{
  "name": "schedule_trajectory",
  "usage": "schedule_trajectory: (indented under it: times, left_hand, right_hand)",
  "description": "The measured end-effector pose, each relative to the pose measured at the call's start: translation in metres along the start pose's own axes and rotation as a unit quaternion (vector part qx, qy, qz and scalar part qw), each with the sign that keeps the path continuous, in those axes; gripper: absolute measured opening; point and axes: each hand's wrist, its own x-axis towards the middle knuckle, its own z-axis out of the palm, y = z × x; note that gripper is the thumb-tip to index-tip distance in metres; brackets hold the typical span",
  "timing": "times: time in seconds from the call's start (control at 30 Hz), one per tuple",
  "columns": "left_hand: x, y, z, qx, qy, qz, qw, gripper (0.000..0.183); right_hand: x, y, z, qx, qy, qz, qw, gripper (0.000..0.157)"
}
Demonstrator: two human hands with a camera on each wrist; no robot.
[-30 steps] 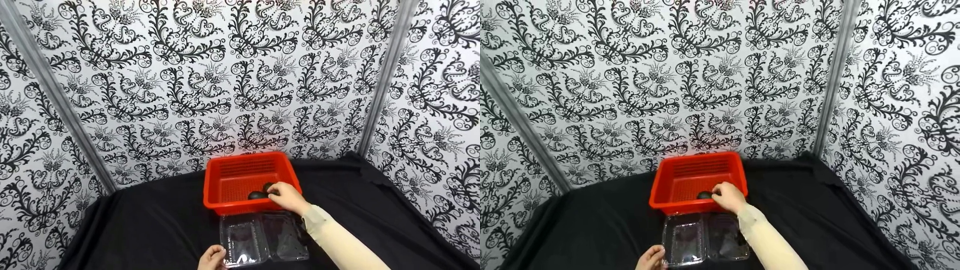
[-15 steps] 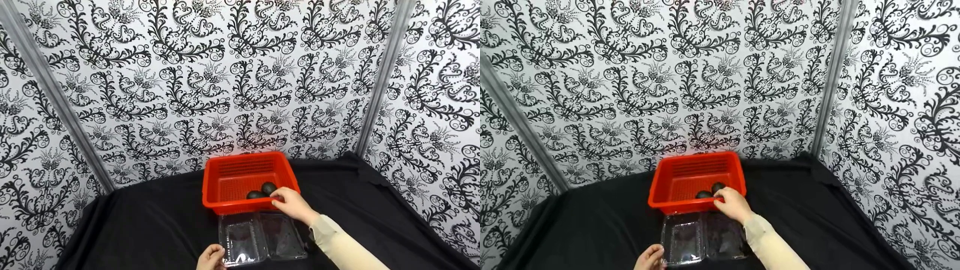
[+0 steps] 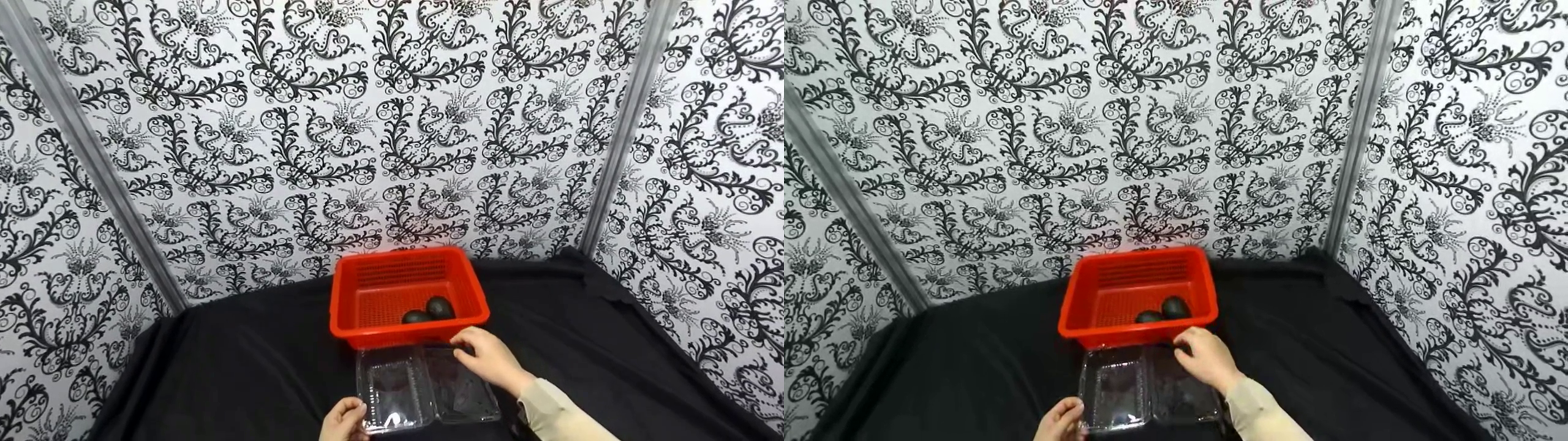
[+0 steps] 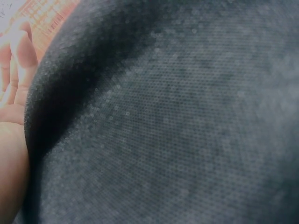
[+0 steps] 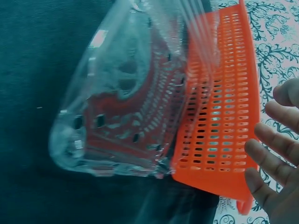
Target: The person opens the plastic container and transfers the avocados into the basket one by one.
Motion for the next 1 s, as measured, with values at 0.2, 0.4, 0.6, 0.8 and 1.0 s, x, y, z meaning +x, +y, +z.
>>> schedule_trajectory:
  times: [0.2,0.4,0.6,0.8,1.0]
  left_hand:
    - [0.002,0.0,0.0,0.001,-0.008,-0.008,0.9999,0.009]
    - [0.0,0.002,-0.001,0.01,-0.02,-0.011,0.9997,0.008]
    - [-0.002,0.003,-0.001,0.003,-0.016,-0.022,0.9996,0.009]
    - [-0.004,0.005,-0.002,-0.011,-0.013,-0.027,0.9995,0.007]
    - [-0.006,0.011,-0.002,-0.016,-0.011,-0.043,0.9989,0.007]
  right_hand:
    - [-0.012,0.002,0.003,-0.004,-0.004,0.013,1.0,0.013]
    - [-0.02,0.005,0.006,-0.019,0.013,-0.004,1.0,0.012]
    - [-0.028,0.01,0.006,-0.028,0.022,-0.013,0.999,0.013]
    - [-0.031,0.011,0.004,-0.039,0.016,-0.009,0.999,0.013]
    - [-0.029,0.011,-0.001,-0.043,0.025,-0.013,0.999,0.012]
